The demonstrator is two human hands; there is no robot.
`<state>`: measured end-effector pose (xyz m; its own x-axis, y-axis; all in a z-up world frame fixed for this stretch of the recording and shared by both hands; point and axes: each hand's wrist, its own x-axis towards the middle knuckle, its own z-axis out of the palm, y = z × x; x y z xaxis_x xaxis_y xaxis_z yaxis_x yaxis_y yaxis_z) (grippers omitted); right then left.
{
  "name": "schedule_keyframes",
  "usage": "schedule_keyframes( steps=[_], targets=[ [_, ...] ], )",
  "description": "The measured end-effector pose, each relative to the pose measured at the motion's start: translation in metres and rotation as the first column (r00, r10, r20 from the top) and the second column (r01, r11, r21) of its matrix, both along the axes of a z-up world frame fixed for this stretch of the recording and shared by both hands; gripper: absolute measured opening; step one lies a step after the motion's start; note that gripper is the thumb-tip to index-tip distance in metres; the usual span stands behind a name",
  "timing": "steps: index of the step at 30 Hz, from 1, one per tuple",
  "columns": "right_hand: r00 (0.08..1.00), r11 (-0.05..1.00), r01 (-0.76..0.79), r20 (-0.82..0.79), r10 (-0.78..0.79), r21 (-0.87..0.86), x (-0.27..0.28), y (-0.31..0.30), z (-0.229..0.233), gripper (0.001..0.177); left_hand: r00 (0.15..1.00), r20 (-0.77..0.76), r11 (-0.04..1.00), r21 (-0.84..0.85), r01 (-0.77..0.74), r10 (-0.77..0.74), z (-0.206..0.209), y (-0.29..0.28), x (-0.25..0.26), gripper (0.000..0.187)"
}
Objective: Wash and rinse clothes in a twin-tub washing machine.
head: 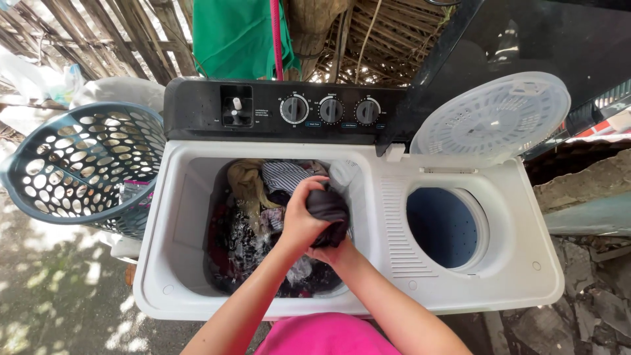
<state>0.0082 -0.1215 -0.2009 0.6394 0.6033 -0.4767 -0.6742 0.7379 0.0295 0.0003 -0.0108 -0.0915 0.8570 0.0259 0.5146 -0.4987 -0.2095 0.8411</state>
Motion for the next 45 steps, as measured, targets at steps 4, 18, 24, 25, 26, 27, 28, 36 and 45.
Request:
schedule_keyframes(
  steps=[4, 18, 24, 25, 26, 27, 28, 36, 45],
  targets=[
    [0.979, 0.973, -0.052, 0.203, 0.006, 0.224, 0.016, -0.008, -0.029, 0.036, 0.971, -0.239, 0.965, -0.259, -0.035, -0.029, -0.013, 0.008, 0.003, 0.057],
    [0.262, 0.026, 0.94, 0.767, 0.586, -0.34, -0.02, 0.012, 0.096, 0.027, 0.666, -0.518, 0.266, -0.853, -0.448, -0.537, -0.151, 0.036, 0.038, 0.023],
    [0.049, 0.138, 0.942, 0.533, 0.845, -0.305, -0.04, 0.002, 0.121, 0.027, 0.278, -0.585, 0.411, -0.769, -0.49, -0.762, -0.128, 0.036, 0.019, 0.039],
    [0.052, 0.135, 0.942, 0.532, 0.845, -0.307, -0.042, -0.001, 0.12, 0.027, 0.274, -0.585, 0.412, -0.768, -0.49, -0.763, -0.136, 0.036, 0.015, 0.039],
    [-0.013, 0.177, 0.939, 0.484, 0.875, -0.294, -0.044, -0.003, 0.12, 0.026, 0.233, -0.571, 0.425, -0.776, -0.467, -0.787, -0.145, 0.035, 0.012, 0.042],
    [-0.081, 0.22, 0.934, 0.432, 0.898, -0.283, -0.045, -0.006, 0.119, 0.026, 0.192, -0.557, 0.435, -0.784, -0.442, -0.808, -0.153, 0.035, 0.009, 0.046],
    [-0.08, 0.219, 0.934, 0.432, 0.898, -0.283, -0.044, -0.008, 0.118, 0.026, 0.191, -0.557, 0.436, -0.785, -0.441, -0.809, -0.163, 0.035, 0.008, 0.046],
    [0.153, 0.085, 0.824, 0.364, 0.919, -0.56, -0.01, -0.025, 0.091, 0.019, 0.258, -0.604, 0.394, -0.73, -0.559, -0.754, -0.146, 0.033, 0.009, 0.039],
    [0.71, 0.394, -0.133, 0.191, 0.678, -0.909, 0.01, -0.074, 0.082, 0.081, 0.653, -0.755, 0.882, -0.351, -0.315, -0.067, -0.031, 0.05, 0.021, 0.045]
  ],
)
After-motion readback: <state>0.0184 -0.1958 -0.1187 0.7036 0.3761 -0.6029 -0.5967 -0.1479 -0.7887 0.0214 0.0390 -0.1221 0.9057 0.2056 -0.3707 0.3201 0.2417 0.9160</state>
